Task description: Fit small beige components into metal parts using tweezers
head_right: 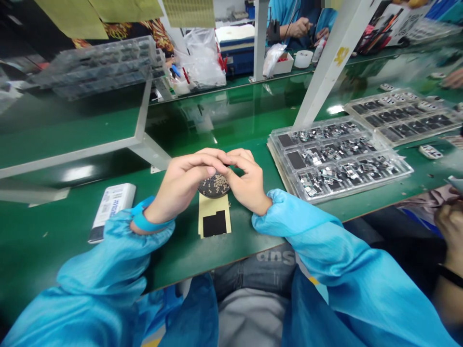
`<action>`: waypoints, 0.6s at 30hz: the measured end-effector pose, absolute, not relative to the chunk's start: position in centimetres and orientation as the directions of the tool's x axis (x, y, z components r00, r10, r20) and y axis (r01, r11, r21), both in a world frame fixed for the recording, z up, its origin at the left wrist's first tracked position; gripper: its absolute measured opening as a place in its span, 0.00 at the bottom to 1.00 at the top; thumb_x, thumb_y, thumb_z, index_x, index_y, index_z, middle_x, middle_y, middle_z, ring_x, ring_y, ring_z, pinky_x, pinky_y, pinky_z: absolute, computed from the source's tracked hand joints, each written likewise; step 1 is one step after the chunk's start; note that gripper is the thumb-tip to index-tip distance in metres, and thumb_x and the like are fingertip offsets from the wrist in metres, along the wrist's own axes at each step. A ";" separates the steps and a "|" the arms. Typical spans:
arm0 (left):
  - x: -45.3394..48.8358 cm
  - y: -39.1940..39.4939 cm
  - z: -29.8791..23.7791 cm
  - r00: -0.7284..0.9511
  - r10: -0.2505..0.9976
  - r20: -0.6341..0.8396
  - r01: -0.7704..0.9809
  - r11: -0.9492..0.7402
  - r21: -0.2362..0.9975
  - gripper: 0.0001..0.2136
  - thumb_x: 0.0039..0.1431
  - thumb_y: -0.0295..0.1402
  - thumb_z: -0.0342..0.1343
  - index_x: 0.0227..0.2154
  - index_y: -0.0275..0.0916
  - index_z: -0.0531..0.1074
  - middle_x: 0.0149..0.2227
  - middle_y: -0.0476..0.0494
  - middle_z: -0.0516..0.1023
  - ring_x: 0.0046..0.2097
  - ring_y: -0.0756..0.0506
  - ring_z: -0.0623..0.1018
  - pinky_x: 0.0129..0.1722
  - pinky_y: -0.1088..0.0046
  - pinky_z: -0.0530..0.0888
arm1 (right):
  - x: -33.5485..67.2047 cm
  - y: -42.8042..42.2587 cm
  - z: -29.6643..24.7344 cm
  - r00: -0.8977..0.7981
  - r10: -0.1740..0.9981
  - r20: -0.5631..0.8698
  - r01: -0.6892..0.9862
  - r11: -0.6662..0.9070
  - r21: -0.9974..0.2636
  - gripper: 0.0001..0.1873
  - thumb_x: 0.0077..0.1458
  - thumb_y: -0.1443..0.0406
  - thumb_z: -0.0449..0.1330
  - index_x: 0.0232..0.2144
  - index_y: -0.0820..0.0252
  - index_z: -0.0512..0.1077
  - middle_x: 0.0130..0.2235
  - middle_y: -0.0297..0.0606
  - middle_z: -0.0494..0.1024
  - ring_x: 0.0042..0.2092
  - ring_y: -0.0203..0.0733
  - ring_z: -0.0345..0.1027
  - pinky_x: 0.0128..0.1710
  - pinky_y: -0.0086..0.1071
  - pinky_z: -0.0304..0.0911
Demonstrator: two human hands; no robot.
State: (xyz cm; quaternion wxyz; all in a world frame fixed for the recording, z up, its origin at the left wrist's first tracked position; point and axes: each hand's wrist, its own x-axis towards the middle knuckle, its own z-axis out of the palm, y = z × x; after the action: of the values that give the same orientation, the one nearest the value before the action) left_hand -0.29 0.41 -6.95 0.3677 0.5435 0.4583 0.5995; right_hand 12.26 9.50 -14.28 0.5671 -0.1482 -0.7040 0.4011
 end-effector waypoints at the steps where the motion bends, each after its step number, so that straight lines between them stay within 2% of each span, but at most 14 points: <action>1: -0.3 0.4 -7.0 -0.139 0.938 0.317 0.057 -0.312 0.948 0.09 0.60 0.28 0.61 0.32 0.44 0.86 0.45 0.43 0.83 0.53 0.40 0.80 0.58 0.61 0.75 | 12.3 9.5 -14.3 -0.311 0.661 0.683 -0.254 0.635 -0.730 0.07 0.64 0.57 0.67 0.37 0.53 0.80 0.38 0.36 0.80 0.44 0.43 0.71 0.48 0.44 0.68; 7: -0.4 0.4 -7.1 -0.144 0.936 0.322 0.061 -0.317 0.947 0.09 0.59 0.28 0.60 0.33 0.45 0.86 0.46 0.43 0.83 0.53 0.39 0.80 0.58 0.60 0.75 | 12.2 9.5 -14.2 -0.317 0.680 0.661 -0.234 0.619 -0.749 0.11 0.63 0.53 0.66 0.37 0.53 0.80 0.38 0.37 0.79 0.43 0.44 0.72 0.48 0.45 0.69; 14: -0.3 0.4 -7.0 -0.142 0.935 0.324 0.052 -0.320 0.946 0.09 0.59 0.28 0.61 0.33 0.46 0.86 0.45 0.43 0.83 0.52 0.40 0.80 0.57 0.61 0.75 | 12.3 9.5 -14.2 -0.314 0.669 0.673 -0.263 0.620 -0.739 0.07 0.63 0.57 0.67 0.38 0.53 0.80 0.38 0.36 0.80 0.44 0.44 0.72 0.48 0.44 0.69; 18: -0.4 0.3 -7.1 -0.143 0.936 0.320 0.057 -0.315 0.947 0.09 0.59 0.28 0.60 0.33 0.45 0.86 0.46 0.43 0.83 0.53 0.40 0.79 0.57 0.61 0.75 | 12.2 9.5 -14.2 -0.321 0.681 0.658 -0.245 0.611 -0.753 0.10 0.63 0.54 0.67 0.37 0.53 0.80 0.38 0.37 0.80 0.44 0.44 0.71 0.48 0.45 0.69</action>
State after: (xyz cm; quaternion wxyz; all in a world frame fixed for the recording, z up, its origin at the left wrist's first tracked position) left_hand -0.35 0.34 -7.06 0.3653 0.5431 0.4571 0.6022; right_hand 12.24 9.48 -14.20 0.5616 -0.1557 -0.7001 0.4125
